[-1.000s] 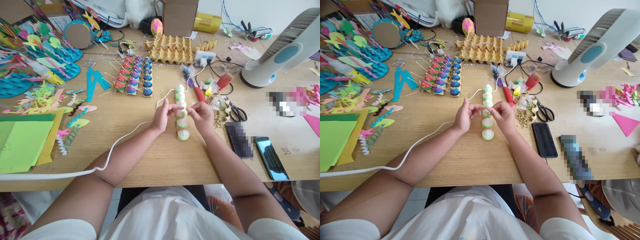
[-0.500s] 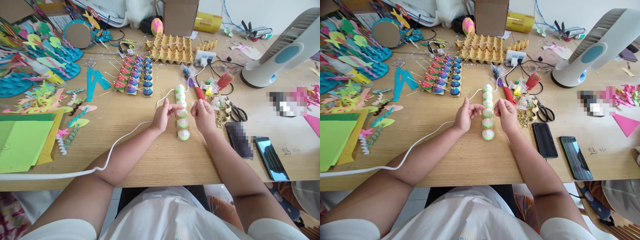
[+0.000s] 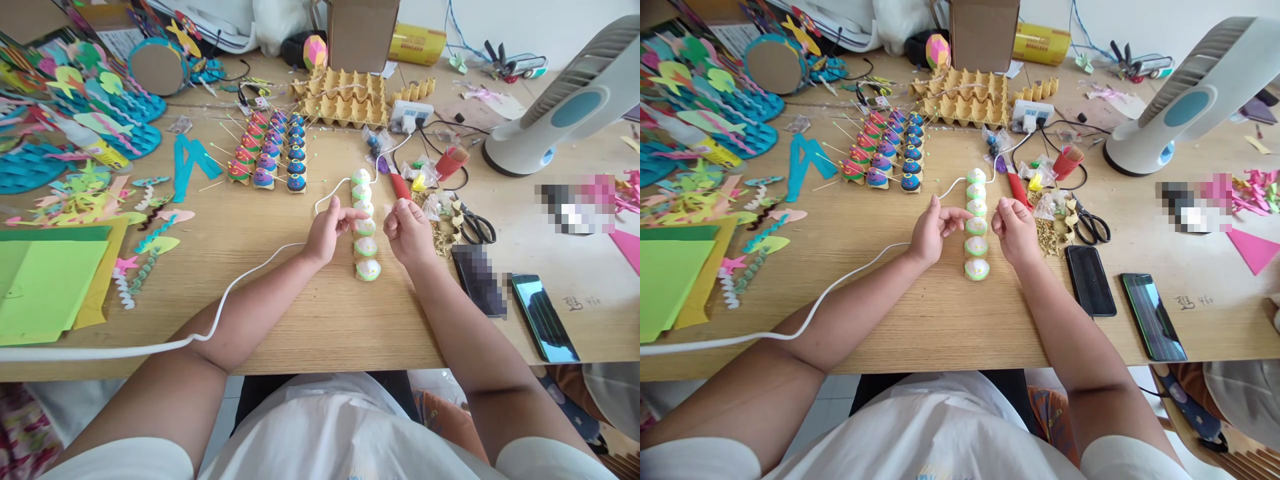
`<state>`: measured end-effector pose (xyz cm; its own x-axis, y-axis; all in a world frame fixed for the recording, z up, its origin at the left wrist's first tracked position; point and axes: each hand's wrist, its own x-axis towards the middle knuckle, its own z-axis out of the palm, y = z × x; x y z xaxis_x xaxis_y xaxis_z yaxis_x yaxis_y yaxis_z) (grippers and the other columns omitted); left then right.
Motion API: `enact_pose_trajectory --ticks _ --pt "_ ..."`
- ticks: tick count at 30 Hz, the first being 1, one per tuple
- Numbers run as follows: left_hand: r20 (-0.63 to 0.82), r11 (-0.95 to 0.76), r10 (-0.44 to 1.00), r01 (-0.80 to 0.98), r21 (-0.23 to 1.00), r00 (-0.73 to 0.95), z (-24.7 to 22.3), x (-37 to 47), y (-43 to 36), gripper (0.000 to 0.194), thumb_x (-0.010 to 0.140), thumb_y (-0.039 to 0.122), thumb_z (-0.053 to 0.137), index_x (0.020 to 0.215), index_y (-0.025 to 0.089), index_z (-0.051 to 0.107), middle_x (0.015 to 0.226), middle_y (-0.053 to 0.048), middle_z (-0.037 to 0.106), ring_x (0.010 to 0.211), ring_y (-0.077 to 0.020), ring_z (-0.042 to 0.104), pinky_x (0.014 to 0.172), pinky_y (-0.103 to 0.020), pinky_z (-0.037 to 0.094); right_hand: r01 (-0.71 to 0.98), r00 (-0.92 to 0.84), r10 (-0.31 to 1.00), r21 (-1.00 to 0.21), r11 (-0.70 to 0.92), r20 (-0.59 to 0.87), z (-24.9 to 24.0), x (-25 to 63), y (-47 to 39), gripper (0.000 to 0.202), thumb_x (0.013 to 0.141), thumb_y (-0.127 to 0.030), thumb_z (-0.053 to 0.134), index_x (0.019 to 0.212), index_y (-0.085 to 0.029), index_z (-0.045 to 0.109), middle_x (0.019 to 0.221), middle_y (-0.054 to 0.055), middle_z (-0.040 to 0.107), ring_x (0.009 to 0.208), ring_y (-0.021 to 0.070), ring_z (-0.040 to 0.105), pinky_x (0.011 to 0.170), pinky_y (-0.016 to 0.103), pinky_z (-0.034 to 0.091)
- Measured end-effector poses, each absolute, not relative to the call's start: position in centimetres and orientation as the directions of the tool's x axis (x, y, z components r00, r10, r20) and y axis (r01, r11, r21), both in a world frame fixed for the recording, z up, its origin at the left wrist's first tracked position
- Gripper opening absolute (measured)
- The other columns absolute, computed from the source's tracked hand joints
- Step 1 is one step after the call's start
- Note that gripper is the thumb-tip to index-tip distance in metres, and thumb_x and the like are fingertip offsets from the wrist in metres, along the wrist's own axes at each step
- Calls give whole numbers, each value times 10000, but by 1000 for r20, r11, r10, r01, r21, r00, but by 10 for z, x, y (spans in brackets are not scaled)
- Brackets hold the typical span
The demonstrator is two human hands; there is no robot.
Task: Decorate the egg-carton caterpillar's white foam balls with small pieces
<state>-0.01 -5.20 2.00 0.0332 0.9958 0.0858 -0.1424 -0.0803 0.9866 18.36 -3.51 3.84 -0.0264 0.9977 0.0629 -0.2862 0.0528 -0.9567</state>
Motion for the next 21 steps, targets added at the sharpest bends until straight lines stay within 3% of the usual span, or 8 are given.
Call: enact_pose_trajectory --ticks 3,6,14,18,21 --pt "79 -74 996 -139 987 31 22 0 -52 1029 964 932 151 888 206 876 714 -83 685 641 -156 526 585 -325 398 -281 -27 998 -958 53 64 36 186 -33 583 893 -788 700 726 -275 482 475 -93 371 424 87 359 411 263 311" --pt "73 -68 997 -139 988 30 22 1 -53 1027 975 920 152 893 193 873 713 -82 680 631 -150 519 579 -322 392 -272 -23 998 -961 48 56 36 187 -31 621 920 -816 633 686 -280 426 461 -86 339 410 95 329 404 279 321" --pt "80 -74 996 -153 985 34 20 0 -52 1001 982 914 178 890 197 870 710 -79 686 630 -148 528 570 -317 389 -261 -52 997 -964 43 58 33 189 -31 560 803 -719 835 774 -283 484 607 -71 597 446 77 408 401 258 289" --pt "82 -77 996 -154 985 31 21 0 -52 1003 980 916 173 882 203 872 708 -81 688 625 -150 526 569 -320 390 -296 -57 997 -955 31 50 34 190 -31 565 765 -672 888 778 -280 481 642 -77 631 448 65 401 399 253 291" --pt "90 -84 995 -158 984 30 21 1 -52 1004 976 921 175 880 205 874 708 -83 687 629 -151 531 569 -321 388 -315 -48 998 -949 20 37 37 190 -32 547 759 -639 903 780 -279 492 634 -84 621 475 66 472 413 238 341"
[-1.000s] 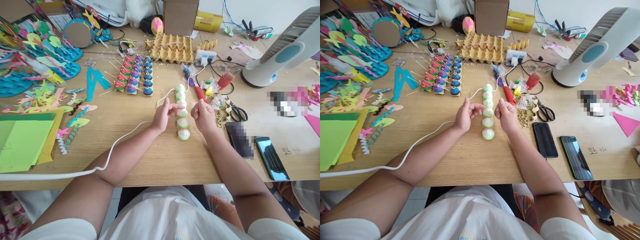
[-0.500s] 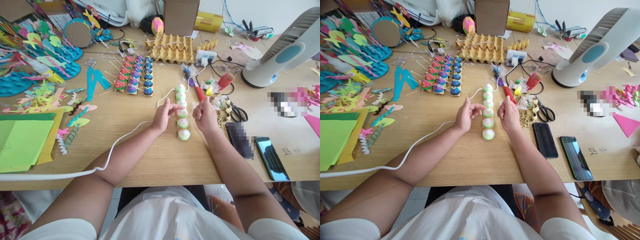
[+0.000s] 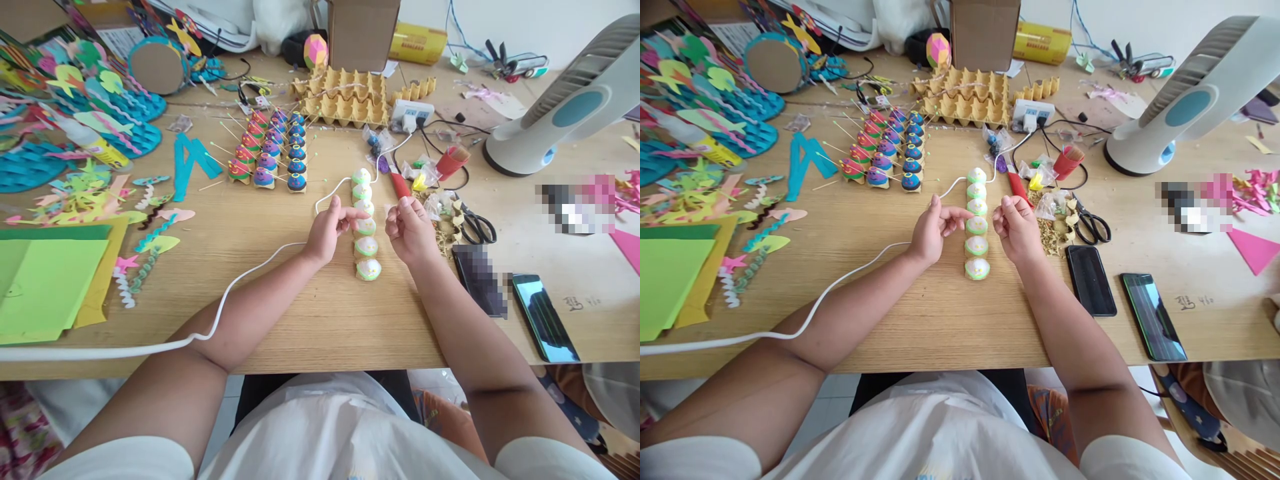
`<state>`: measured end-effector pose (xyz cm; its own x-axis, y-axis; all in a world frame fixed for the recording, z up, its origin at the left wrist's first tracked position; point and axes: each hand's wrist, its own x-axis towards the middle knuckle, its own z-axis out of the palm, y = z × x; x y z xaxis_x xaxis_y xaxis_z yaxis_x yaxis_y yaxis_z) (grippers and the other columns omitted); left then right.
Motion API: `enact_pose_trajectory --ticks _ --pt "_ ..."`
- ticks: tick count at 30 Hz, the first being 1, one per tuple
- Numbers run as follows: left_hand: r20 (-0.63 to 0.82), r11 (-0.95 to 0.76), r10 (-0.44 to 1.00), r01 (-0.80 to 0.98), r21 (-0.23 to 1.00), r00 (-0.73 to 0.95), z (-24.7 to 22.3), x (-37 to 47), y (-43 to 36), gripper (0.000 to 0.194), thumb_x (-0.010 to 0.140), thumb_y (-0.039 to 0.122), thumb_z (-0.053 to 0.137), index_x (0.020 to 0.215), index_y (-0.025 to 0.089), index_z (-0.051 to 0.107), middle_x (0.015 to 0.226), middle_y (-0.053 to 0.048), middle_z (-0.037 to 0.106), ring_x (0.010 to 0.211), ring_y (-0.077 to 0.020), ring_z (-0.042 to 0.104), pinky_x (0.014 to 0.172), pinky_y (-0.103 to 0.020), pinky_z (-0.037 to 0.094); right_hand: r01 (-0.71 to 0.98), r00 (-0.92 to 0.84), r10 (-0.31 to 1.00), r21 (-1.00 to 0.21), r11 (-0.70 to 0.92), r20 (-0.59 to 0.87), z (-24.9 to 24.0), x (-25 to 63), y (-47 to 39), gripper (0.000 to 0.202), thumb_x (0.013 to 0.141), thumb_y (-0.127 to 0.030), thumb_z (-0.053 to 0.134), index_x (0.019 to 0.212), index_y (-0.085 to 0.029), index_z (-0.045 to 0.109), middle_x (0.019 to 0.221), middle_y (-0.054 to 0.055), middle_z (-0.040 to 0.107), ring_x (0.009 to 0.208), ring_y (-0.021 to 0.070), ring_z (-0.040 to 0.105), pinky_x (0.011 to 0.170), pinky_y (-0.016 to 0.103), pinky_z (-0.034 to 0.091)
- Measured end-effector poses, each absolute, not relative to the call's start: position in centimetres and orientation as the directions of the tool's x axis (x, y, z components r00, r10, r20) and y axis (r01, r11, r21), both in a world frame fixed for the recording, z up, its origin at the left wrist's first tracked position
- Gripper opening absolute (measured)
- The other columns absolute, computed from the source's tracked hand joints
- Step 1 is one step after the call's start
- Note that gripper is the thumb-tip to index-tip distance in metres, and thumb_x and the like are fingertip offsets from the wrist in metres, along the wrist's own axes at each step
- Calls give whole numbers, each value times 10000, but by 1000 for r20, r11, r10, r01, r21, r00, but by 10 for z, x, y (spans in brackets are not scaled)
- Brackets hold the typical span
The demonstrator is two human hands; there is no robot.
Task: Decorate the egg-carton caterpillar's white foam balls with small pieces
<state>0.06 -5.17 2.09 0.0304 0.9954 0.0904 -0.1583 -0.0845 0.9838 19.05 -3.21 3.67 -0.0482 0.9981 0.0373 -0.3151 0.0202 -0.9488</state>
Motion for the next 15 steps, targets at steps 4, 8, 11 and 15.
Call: enact_pose_trajectory --ticks 4,8,11,15 --pt "67 -63 998 -141 988 21 22 1 -52 1020 962 935 160 869 213 875 706 -83 680 637 -155 538 570 -323 394 -270 -47 999 -963 12 25 38 190 -33 538 809 -698 842 770 -276 511 615 -77 618 489 74 553 411 230 370" --pt "82 -77 996 -143 987 27 21 1 -52 988 974 923 192 865 216 873 706 -79 679 637 -153 534 570 -322 391 -248 -32 999 -968 28 37 37 187 -32 627 852 -796 737 671 -262 464 467 -87 479 379 67 429 362 242 290" --pt "101 -94 994 -164 982 35 21 1 -52 975 978 918 209 874 211 872 708 -79 681 633 -151 523 570 -321 386 -251 -27 999 -968 29 37 38 185 -32 644 841 -806 740 645 -254 472 447 -88 469 365 58 409 362 234 283" --pt "78 -72 996 -148 986 31 22 1 -53 1005 965 933 177 871 208 868 714 -86 684 637 -158 521 564 -325 376 -250 -13 1000 -968 -23 -20 41 184 -34 573 801 -751 820 715 -251 555 542 -73 609 410 55 485 377 213 314"
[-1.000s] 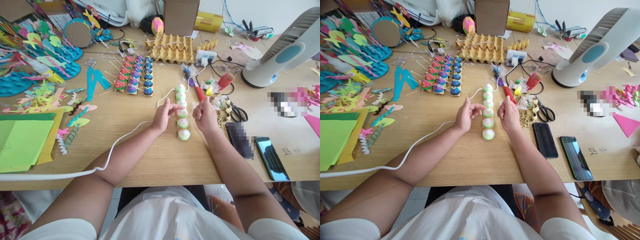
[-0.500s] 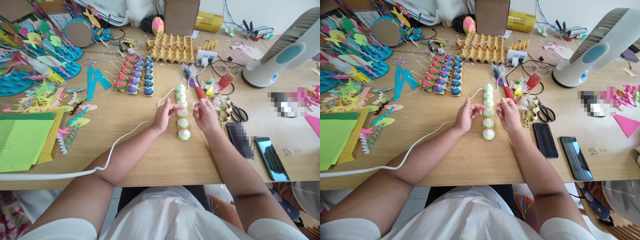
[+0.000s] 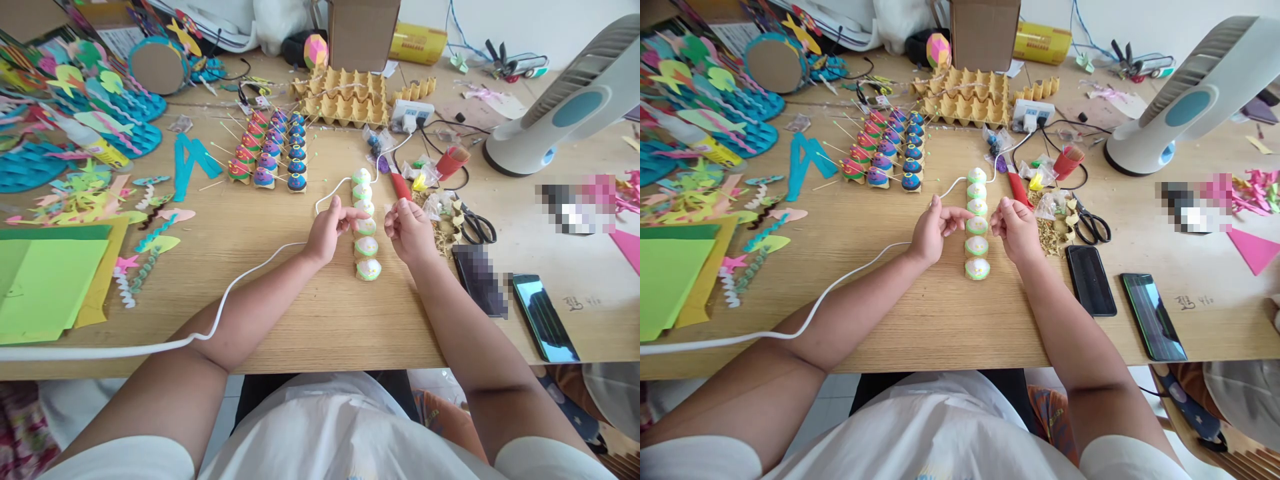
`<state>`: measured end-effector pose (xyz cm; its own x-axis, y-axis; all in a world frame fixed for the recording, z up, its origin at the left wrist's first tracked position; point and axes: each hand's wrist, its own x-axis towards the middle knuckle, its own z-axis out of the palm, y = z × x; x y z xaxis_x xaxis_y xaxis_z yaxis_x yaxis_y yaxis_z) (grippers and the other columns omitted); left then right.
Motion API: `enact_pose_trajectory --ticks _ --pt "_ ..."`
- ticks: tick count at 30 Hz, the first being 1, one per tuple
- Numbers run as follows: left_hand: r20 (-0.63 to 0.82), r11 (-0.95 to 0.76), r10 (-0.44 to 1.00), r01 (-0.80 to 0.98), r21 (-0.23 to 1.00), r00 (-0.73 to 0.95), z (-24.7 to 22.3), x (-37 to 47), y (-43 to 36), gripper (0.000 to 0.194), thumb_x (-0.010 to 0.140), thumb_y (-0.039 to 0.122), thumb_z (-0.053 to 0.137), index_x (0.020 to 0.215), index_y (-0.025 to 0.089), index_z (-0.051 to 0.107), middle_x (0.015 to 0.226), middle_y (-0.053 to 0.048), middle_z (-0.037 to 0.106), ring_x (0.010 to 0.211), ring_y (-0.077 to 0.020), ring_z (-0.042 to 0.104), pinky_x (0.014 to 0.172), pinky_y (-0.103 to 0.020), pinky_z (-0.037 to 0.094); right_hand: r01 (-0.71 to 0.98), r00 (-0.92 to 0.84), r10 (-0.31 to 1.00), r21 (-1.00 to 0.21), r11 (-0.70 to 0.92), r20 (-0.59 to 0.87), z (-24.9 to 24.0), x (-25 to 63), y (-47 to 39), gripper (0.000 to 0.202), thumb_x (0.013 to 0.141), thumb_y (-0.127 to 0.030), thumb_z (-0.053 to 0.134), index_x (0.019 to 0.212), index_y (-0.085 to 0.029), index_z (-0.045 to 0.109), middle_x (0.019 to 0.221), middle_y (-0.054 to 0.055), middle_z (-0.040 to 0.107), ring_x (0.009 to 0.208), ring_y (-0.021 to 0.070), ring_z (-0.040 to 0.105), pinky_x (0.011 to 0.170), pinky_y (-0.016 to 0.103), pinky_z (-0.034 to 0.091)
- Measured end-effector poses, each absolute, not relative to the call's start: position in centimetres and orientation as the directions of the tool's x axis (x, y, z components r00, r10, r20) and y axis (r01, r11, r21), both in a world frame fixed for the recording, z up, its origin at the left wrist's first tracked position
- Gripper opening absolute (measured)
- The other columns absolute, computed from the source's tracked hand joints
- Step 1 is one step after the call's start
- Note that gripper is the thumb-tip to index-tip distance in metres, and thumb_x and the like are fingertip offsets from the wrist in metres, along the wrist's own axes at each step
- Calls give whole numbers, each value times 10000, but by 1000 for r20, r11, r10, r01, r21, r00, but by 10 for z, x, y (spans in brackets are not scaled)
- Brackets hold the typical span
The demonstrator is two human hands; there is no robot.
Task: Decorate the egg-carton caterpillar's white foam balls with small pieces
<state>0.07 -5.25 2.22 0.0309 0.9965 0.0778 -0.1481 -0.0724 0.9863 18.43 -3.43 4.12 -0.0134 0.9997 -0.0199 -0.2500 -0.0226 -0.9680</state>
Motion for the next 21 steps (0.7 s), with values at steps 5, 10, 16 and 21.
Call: enact_pose_trajectory --ticks 5,10,16,21 --pt "80 -74 996 -154 985 31 22 0 -53 968 985 911 207 861 212 866 714 -85 686 634 -156 545 560 -327 372 -330 -45 997 -941 -76 -65 42 186 -33 489 740 -592 946 765 -230 619 626 -62 700 472 46 576 408 169 385" --pt "72 -59 996 -220 974 54 20 0 -50 939 1012 878 223 895 202 864 724 -84 708 628 -144 557 541 -315 373 -434 -45 989 -889 -147 -141 40 190 -29 342 758 -406 973 853 -234 693 746 -59 769 598 40 689 469 113 481" --pt "-47 86 992 -348 934 117 35 -6 -45 958 1025 856 150 1103 191 835 945 -127 823 758 -178 690 548 -292 426 -512 22 994 -855 -84 -111 29 195 -21 331 752 -311 981 869 -250 677 790 -86 750 658 17 681 598 76 571" --pt "-81 126 988 -389 912 131 38 -12 -42 950 1031 845 128 1196 202 807 1022 -133 838 898 -207 762 603 -280 460 -517 53 993 -854 -62 -104 22 198 -16 366 772 -353 969 818 -241 623 691 -101 650 549 10 570 501 84 494"
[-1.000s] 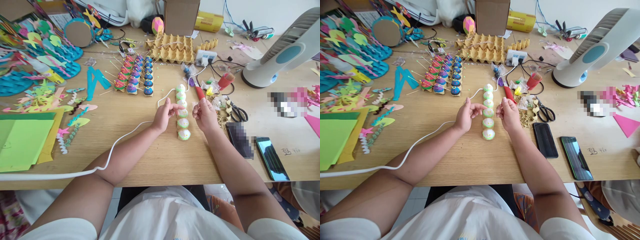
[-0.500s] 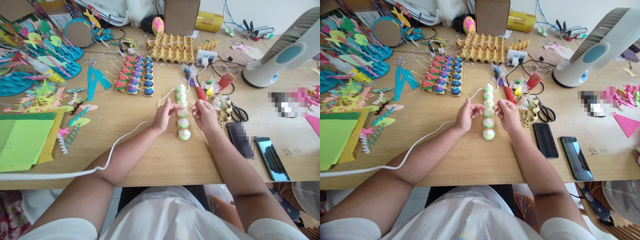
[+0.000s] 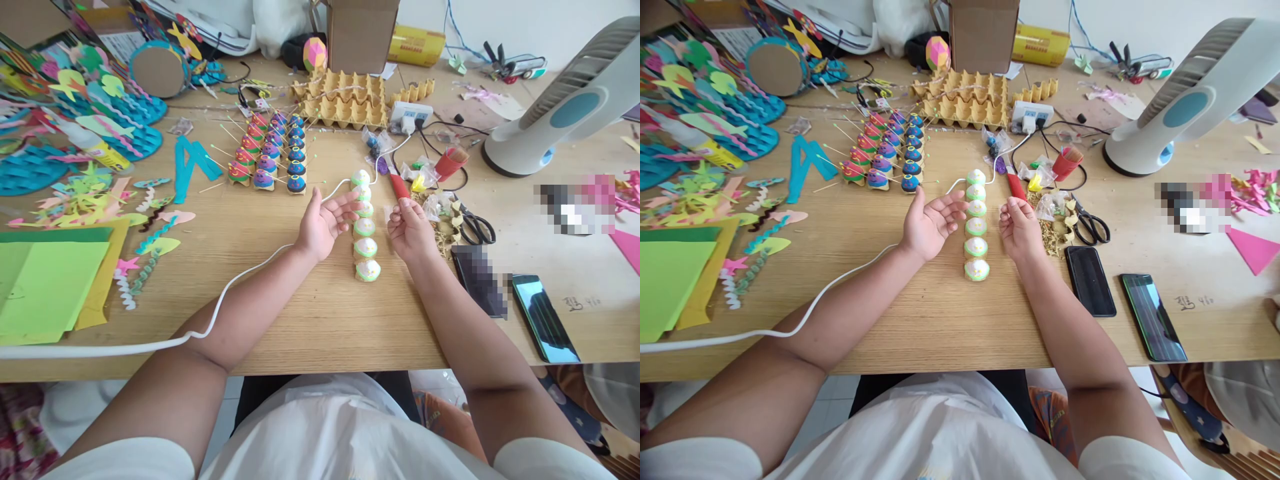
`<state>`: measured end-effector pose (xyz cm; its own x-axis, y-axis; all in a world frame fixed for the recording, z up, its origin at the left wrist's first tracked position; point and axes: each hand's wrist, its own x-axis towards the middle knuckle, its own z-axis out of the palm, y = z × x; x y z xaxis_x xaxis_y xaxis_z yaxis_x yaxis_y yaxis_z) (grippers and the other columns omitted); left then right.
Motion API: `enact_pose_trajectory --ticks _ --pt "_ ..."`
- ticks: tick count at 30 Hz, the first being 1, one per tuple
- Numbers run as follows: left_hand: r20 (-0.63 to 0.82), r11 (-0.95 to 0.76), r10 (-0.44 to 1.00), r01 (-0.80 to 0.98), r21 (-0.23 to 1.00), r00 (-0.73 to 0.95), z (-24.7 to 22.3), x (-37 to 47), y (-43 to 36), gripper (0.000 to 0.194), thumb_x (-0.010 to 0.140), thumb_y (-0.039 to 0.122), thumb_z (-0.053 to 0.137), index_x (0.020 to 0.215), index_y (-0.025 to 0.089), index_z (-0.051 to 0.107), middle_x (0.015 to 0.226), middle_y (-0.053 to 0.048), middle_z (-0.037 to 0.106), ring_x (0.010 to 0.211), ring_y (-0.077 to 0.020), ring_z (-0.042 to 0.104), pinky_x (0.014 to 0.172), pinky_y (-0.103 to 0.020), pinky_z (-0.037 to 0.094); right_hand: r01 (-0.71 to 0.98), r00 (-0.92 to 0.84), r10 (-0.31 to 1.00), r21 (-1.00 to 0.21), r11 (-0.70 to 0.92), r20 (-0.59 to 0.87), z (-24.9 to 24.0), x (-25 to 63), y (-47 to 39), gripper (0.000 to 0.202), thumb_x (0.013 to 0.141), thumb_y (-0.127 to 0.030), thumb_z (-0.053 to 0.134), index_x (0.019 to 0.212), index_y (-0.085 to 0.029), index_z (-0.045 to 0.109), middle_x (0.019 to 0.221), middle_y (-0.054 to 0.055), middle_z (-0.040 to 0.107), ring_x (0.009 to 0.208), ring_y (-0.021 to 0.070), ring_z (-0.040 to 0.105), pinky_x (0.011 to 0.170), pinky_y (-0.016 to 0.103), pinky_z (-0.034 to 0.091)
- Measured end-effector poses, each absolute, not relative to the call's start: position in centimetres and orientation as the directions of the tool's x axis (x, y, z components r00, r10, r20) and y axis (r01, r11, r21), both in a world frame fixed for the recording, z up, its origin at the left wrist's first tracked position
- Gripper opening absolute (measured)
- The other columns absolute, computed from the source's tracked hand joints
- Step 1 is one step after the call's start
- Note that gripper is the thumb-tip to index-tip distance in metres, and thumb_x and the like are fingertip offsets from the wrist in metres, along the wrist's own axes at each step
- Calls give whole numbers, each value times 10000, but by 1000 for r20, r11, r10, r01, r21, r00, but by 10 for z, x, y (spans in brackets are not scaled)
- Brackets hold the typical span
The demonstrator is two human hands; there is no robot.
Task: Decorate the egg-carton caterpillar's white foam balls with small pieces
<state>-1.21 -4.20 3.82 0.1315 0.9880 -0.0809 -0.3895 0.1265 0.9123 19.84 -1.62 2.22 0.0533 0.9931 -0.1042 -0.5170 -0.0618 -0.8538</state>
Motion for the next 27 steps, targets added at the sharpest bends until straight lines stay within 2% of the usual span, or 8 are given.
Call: enact_pose_trajectory --ticks 3,6,8,10,15,20,24,27 --pt "-89 134 989 -448 884 120 35 -13 -41 891 1056 810 169 1188 197 802 1016 -129 834 877 -191 757 606 -268 456 -486 62 994 -873 -46 -87 19 201 -14 395 750 -401 982 818 -240 628 686 -96 639 549 20 557 497 106 493" --pt "-98 129 991 -525 841 87 34 -11 -39 628 1092 692 387 1169 213 784 954 -80 815 772 -134 706 581 -231 433 -467 53 993 -882 -65 -101 18 202 -14 377 714 -388 1002 854 -240 684 730 -80 684 594 28 593 529 121 519" --pt "-93 93 995 -552 829 28 33 -9 -39 322 1046 503 644 1173 232 761 849 -15 769 660 -83 624 546 -194 385 -477 52 991 -875 -85 -125 19 201 -15 373 679 -334 1018 896 -238 731 767 -71 719 630 25 618 567 116 535" --pt "-88 46 995 -555 831 -50 33 -7 -39 216 943 276 792 1150 238 742 721 50 674 562 -47 515 506 -167 316 -493 76 988 -866 -82 -137 20 200 -16 371 660 -278 1017 915 -232 753 778 -67 735 640 19 624 590 109 535" --pt "-93 20 989 -531 847 -112 34 -4 -41 51 980 196 710 1022 225 714 561 89 474 464 -52 341 460 -176 225 -427 158 986 -904 21 -52 21 196 -20 275 777 -313 928 938 -253 713 738 -77 711 613 31 612 595 136 520" --pt "-74 10 992 -542 840 -97 32 -3 -39 30 1035 258 659 1062 247 667 545 99 411 455 -73 296 451 -199 217 -306 173 984 -948 86 33 19 191 -24 315 799 -385 906 836 -246 626 706 -68 713 601 52 622 583 167 499" --pt "-28 -52 989 -513 857 -147 26 -2 -37 355 909 180 787 1201 289 615 703 81 566 553 -73 455 479 -191 287 -293 159 987 -953 77 31 20 190 -25 331 736 -329 937 903 -235 667 832 -31 799 715 67 724 621 161 513" --pt "49 -120 981 -391 912 -187 20 -2 -36 394 906 256 810 1249 299 621 819 45 676 588 -77 494 489 -205 314 -296 154 988 -953 59 13 21 190 -25 338 738 -353 936 904 -231 668 853 -24 802 735 72 739 600 157 493"
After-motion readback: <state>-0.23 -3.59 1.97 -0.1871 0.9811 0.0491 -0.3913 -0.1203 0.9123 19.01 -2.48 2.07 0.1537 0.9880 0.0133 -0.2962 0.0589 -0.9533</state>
